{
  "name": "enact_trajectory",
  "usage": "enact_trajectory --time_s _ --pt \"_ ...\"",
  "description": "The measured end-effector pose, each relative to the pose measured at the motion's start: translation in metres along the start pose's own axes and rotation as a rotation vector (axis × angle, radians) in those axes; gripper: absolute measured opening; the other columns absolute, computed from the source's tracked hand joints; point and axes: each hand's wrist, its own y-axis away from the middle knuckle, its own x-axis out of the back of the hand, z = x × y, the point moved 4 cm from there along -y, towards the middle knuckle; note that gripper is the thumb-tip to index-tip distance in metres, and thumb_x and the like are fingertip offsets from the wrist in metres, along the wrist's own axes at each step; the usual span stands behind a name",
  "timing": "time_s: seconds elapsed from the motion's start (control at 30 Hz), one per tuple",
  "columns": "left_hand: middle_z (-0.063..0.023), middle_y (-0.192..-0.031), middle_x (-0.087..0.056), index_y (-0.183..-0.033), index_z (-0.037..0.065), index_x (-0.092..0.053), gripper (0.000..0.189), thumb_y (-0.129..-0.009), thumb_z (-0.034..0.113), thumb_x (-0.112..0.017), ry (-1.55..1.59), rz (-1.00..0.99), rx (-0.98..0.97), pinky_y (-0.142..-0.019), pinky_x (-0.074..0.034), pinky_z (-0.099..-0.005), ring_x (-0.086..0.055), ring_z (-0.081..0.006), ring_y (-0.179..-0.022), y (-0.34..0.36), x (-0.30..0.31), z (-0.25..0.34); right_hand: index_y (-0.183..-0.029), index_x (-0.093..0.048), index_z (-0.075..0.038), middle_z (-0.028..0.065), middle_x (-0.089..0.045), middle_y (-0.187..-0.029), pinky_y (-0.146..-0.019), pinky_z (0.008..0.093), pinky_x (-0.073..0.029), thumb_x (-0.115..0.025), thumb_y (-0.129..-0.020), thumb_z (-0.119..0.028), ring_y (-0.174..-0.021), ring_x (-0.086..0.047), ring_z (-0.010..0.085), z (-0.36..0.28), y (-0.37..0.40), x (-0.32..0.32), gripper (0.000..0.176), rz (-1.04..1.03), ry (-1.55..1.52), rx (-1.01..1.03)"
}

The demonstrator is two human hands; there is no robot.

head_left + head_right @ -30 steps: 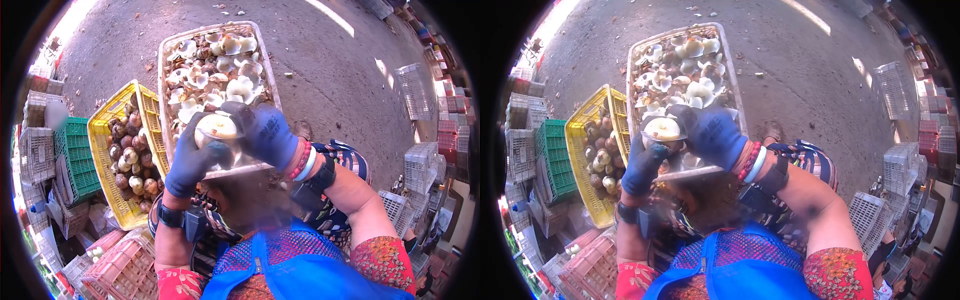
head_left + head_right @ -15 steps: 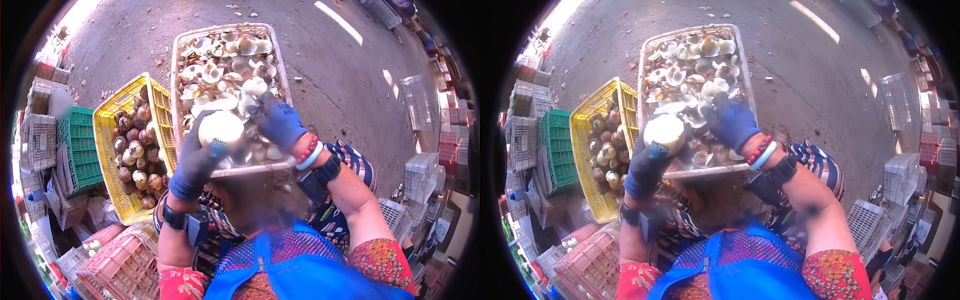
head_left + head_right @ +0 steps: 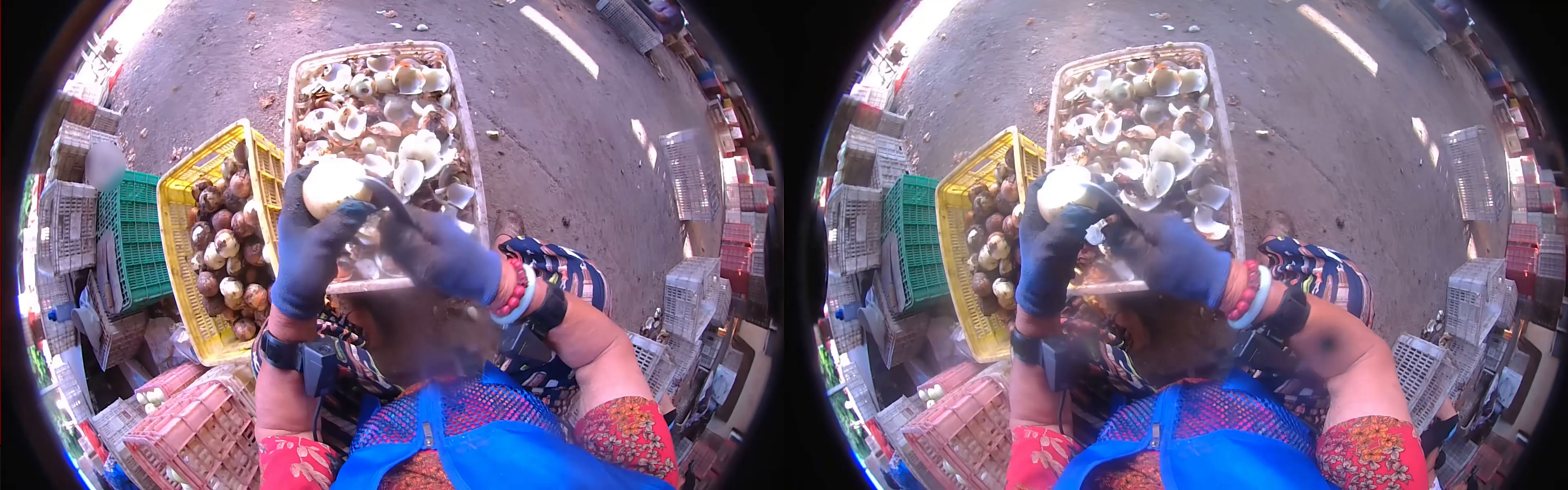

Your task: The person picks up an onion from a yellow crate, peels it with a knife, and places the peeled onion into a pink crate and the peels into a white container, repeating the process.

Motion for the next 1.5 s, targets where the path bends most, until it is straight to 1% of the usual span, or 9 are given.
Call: enact_trajectory --time_s 0.13,0.23,0.43,0.77,0.87,1.03,1.2,1.37,1.5 --pt "-0.0197 -0.120 -0.064 -0.129 -0.004 -0.048 0.047 -0.093 0.019 -0.067 0.282 -0.067 -0.111 -0.095 -0.055 -0.0402 -0.067 -0.0301 -0.109 -0.008 0.006 0.008 -0.118 -0.064 -0.005 0.0234 -0.065 -0.099 -0.083 0.0411 -0.051 -0.056 -0.099 -0.029 -0.094 -0.066 0.0363 0.017 0.018 -0.024 0.032 0.043 0.245 0.167" --pt "-0.0179 -0.119 -0.065 -0.131 -0.004 -0.047 0.056 -0.091 0.026 -0.071 0.266 -0.077 -0.109 -0.098 -0.053 -0.0404 -0.066 -0.0289 -0.110 -0.010 0.010 0.007 -0.132 -0.058 -0.006 0.0187 -0.066 -0.100 -0.083 0.0378 -0.050 -0.057 -0.099 -0.027 -0.095 -0.066 0.0284 0.027 0.010 -0.005 0.038 0.060 0.055 -0.218" --pt "-0.0121 -0.117 -0.065 -0.133 0.001 -0.048 0.056 -0.085 0.017 -0.074 0.041 -0.186 -0.020 -0.086 -0.057 -0.0317 -0.066 -0.0187 -0.101 0.005 -0.008 -0.001 -0.154 -0.030 -0.005 0.0055 -0.064 -0.101 -0.078 0.0313 -0.049 -0.059 -0.100 -0.022 -0.086 -0.060 0.0142 -0.014 -0.021 0.022 0.064 0.025 -0.039 0.232" --pt "-0.0097 -0.112 -0.065 -0.131 0.001 -0.049 0.056 -0.080 0.004 -0.072 -0.098 -0.211 0.066 -0.084 -0.056 -0.0291 -0.065 -0.0162 -0.099 0.010 -0.013 -0.002 -0.120 -0.055 0.000 0.0172 -0.067 -0.094 -0.076 0.0382 -0.052 -0.072 -0.085 -0.020 -0.084 -0.068 0.0282 -0.023 -0.013 0.029 0.044 0.072 0.132 0.102" --pt "-0.0100 -0.112 -0.065 -0.130 0.000 -0.049 0.054 -0.082 0.009 -0.071 -0.082 -0.226 0.082 -0.084 -0.056 -0.0293 -0.066 -0.0169 -0.099 0.008 -0.013 -0.003 -0.122 -0.055 0.002 0.0068 -0.066 -0.089 -0.064 0.0292 -0.051 -0.063 -0.089 -0.014 -0.074 -0.060 0.0102 -0.023 -0.014 0.026 0.037 0.116 0.168 0.184" --pt "-0.0116 -0.113 -0.065 -0.127 -0.002 -0.053 0.045 -0.093 0.026 -0.062 -0.179 -0.365 -0.040 -0.083 -0.057 -0.0312 -0.066 -0.0199 -0.101 -0.004 -0.008 -0.012 -0.114 -0.058 0.001 0.0171 -0.067 -0.089 -0.072 0.0401 -0.051 -0.064 -0.088 -0.021 -0.081 -0.066 0.0306 -0.017 -0.016 0.036 0.035 0.089 0.053 0.040" --pt "-0.0134 -0.112 -0.064 -0.122 -0.002 -0.056 0.046 -0.099 0.038 -0.054 -0.122 -0.314 -0.095 -0.077 -0.058 -0.0334 -0.067 -0.0221 -0.097 -0.011 -0.005 -0.016 -0.112 -0.060 0.001 0.0106 -0.063 -0.080 -0.060 0.0324 -0.049 -0.058 -0.093 -0.025 -0.065 -0.060 0.0199 -0.024 -0.013 0.044 0.033 0.049 -0.111 -0.138" --pt "-0.0124 -0.103 -0.065 -0.120 0.000 -0.057 0.031 -0.092 0.014 -0.061 0.059 -0.134 0.066 -0.072 -0.058 -0.0369 -0.068 -0.0236 -0.083 -0.008 -0.015 -0.019 -0.114 -0.061 -0.002 0.0026 -0.057 -0.075 -0.048 0.0243 -0.042 -0.055 -0.095 -0.027 -0.055 -0.051 0.0075 -0.014 -0.007 0.037 0.033 0.070 -0.248 -0.217" --pt "-0.0152 -0.099 -0.067 -0.118 0.001 -0.056 0.047 -0.101 0.044 -0.051 0.184 -0.180 0.107 -0.071 -0.059 -0.0383 -0.069 -0.0242 -0.080 -0.009 -0.014 -0.028 -0.120 -0.056 0.000 0.0125 -0.064 -0.095 -0.058 0.0310 -0.053 -0.060 -0.091 -0.029 -0.071 -0.064 0.0188 -0.004 -0.010 0.038 0.042 -0.098 -0.704 -0.258"
